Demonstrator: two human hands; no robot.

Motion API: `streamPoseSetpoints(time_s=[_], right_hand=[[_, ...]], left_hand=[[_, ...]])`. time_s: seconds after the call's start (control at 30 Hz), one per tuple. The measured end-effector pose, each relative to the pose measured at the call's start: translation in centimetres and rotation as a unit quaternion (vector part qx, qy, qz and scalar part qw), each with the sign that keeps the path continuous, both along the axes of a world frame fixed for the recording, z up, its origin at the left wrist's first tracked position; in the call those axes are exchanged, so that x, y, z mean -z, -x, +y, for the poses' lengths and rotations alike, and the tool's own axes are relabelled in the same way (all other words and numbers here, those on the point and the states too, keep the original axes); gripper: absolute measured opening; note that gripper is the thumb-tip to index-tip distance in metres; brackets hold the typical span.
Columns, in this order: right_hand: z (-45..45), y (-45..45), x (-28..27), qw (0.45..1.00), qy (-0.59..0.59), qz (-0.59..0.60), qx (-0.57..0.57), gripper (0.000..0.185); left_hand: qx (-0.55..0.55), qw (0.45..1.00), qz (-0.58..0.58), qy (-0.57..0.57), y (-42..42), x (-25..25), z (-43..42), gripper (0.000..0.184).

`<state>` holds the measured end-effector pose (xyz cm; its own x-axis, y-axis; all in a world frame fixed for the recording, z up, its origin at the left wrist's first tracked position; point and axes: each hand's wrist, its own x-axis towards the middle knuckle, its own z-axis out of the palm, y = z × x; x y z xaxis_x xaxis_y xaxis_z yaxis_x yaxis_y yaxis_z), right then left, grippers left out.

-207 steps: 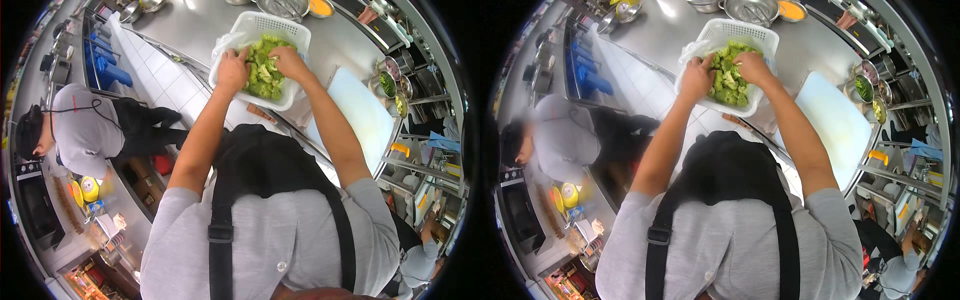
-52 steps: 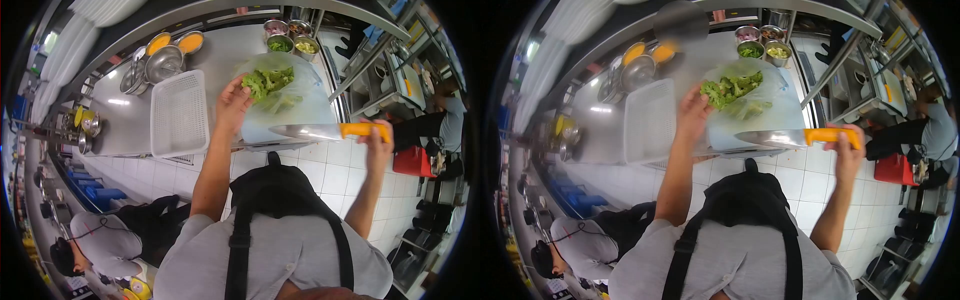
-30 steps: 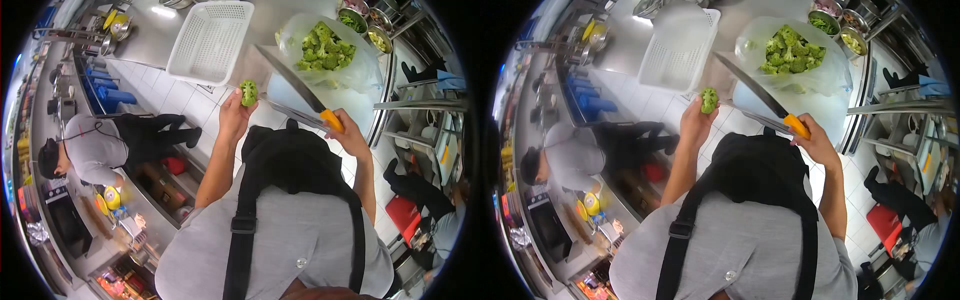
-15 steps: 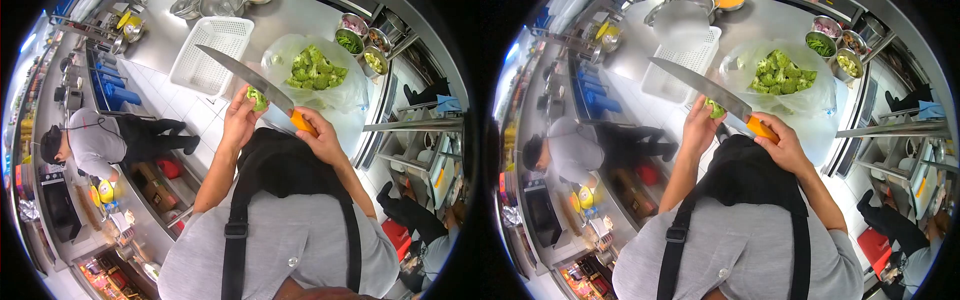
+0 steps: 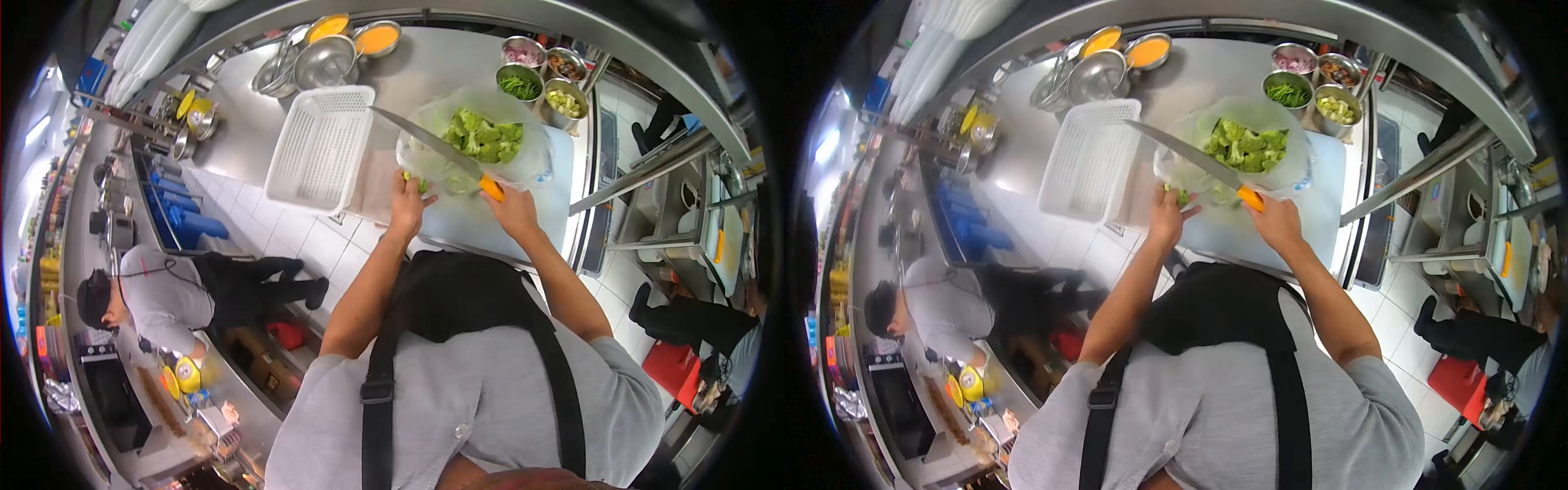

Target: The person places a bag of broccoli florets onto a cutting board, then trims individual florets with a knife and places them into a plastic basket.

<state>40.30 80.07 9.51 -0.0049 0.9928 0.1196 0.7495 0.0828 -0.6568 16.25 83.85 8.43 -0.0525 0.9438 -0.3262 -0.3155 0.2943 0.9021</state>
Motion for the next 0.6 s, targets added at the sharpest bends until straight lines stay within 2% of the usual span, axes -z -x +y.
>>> streamPoseSetpoints(time_s=[0.03,0.13,0.23,0.33,0.43,0.53,0.6], right_hand=[[0.3,-0.8,1.0,0.999,-0.051,-0.012,0.007,0.042],[0.4,-2.0,1.4,0.998,0.038,-0.049,0.012,0.043],[1.0,-0.2,-0.8,0.995,0.102,-0.005,0.012,0.046],[3.9,0.9,4.7,0.996,-0.063,-0.045,-0.034,0.048],[5.7,2.7,2.1,0.999,-0.006,0.010,-0.036,0.049],[8.4,3.3,4.2,0.986,-0.144,-0.038,-0.074,0.044],[6.9,2.7,0.0,0.993,-0.015,0.003,-0.116,0.040]], left_hand=[[0.012,1.000,-0.007,0.008,-0.6,0.3,0.3,0.044],[0.007,0.999,-0.042,0.033,-1.7,0.4,0.5,0.045],[-0.001,0.998,-0.058,0.009,-2.1,1.0,1.1,0.042],[-0.019,0.998,-0.060,-0.006,-2.3,1.5,3.9,0.041],[-0.034,0.997,-0.064,-0.022,-1.8,2.5,7.4,0.041],[-0.091,0.994,-0.049,-0.038,-0.4,5.0,9.6,0.040],[-0.160,0.984,0.006,-0.076,1.0,4.2,9.7,0.037]])
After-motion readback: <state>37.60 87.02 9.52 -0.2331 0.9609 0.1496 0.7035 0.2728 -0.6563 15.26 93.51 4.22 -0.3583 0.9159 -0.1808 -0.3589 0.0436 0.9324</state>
